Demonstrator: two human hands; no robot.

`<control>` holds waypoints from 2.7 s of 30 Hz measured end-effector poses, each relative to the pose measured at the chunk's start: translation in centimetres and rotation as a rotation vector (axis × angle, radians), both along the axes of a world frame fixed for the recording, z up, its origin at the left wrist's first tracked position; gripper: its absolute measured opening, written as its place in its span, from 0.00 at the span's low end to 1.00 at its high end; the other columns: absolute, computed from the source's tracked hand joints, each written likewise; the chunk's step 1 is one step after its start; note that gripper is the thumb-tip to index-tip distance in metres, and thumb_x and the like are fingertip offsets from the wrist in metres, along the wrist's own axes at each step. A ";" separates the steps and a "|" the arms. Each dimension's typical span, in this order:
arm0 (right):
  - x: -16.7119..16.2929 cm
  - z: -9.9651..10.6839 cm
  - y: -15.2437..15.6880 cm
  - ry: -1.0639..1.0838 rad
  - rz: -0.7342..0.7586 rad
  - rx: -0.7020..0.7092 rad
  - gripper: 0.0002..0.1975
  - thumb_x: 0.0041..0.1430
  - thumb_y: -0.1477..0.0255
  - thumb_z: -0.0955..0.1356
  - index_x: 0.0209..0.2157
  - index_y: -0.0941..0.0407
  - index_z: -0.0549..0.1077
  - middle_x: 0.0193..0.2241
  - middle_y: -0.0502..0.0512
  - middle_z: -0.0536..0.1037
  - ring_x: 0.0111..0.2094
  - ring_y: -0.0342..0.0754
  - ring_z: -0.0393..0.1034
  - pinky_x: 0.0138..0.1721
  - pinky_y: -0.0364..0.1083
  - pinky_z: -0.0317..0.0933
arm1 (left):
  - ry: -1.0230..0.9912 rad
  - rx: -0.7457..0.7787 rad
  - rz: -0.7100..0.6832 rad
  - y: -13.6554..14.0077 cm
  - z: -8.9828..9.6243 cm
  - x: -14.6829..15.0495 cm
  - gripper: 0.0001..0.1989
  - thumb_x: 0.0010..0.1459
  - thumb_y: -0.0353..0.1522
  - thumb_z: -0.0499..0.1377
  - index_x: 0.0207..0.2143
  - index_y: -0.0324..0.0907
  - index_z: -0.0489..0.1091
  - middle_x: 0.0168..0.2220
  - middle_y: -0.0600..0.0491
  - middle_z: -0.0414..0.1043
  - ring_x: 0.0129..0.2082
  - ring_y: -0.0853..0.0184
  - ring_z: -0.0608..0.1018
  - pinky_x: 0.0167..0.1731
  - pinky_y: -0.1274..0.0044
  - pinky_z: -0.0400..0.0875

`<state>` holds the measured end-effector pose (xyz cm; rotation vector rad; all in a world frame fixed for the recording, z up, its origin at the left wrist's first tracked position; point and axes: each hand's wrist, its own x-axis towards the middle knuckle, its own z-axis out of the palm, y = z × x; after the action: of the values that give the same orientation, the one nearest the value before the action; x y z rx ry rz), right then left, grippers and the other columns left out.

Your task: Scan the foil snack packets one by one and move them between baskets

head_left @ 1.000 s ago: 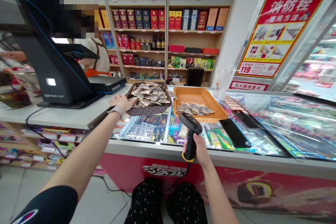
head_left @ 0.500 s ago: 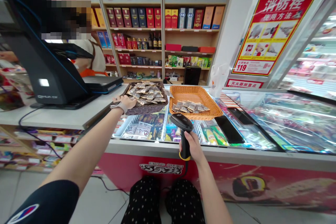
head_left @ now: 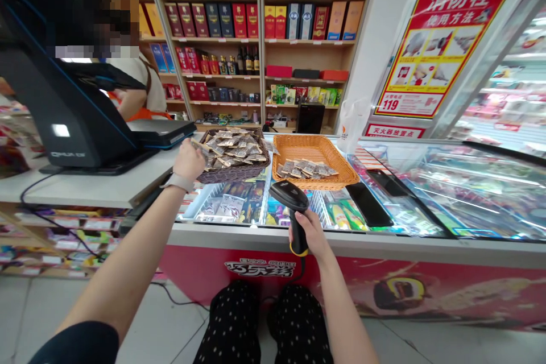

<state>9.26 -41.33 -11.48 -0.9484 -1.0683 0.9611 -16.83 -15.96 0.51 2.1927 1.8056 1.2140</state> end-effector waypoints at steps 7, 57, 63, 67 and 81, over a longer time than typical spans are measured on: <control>-1.0 0.7 0.7 -0.018 0.017 -0.008 0.20 0.57 0.51 0.70 0.28 0.53 0.68 0.10 0.44 0.71 0.11 0.45 0.66 0.15 0.41 0.58 | -0.490 0.194 -0.319 -5.3 -3.4 2.6 0.26 0.65 0.39 0.51 0.64 0.40 0.61 0.61 0.42 0.69 0.61 0.55 0.71 0.63 0.64 0.63; -1.4 0.7 1.4 -0.111 0.098 -0.087 0.22 0.57 0.48 0.70 0.31 0.53 0.67 0.11 0.41 0.70 0.10 0.42 0.66 0.12 0.38 0.59 | -0.851 -0.143 -0.521 -7.9 -11.8 8.3 0.17 0.61 0.44 0.59 0.45 0.44 0.62 0.40 0.50 0.75 0.35 0.63 0.80 0.34 0.71 0.77; -1.6 0.4 1.5 -0.068 0.006 -0.079 0.22 0.57 0.48 0.70 0.32 0.53 0.67 0.09 0.42 0.70 0.10 0.43 0.65 0.11 0.38 0.58 | -0.898 -0.234 -0.537 -8.7 -11.3 8.2 0.29 0.62 0.48 0.59 0.61 0.45 0.61 0.26 0.57 0.70 0.13 0.73 0.69 0.14 0.80 0.63; -1.7 0.3 1.6 -0.020 -0.071 -0.074 0.24 0.56 0.46 0.70 0.34 0.54 0.69 0.09 0.42 0.69 0.10 0.44 0.65 0.11 0.39 0.58 | -0.861 -0.183 -0.659 -9.3 -10.5 8.3 0.36 0.58 0.43 0.64 0.66 0.43 0.61 0.30 0.54 0.74 0.19 0.72 0.73 0.22 0.78 0.73; -2.0 0.6 1.7 0.069 -0.187 -0.070 0.29 0.52 0.42 0.69 0.35 0.56 0.71 0.11 0.43 0.70 0.10 0.44 0.66 0.11 0.40 0.60 | -1.057 -0.399 -0.597 -9.8 -8.8 14.1 0.25 0.53 0.35 0.66 0.53 0.35 0.75 0.29 0.51 0.79 0.28 0.67 0.81 0.38 0.71 0.80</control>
<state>7.25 -39.59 -10.85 -1.0458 -0.8769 0.8747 -2.78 -25.78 -8.27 1.2626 0.7846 1.2995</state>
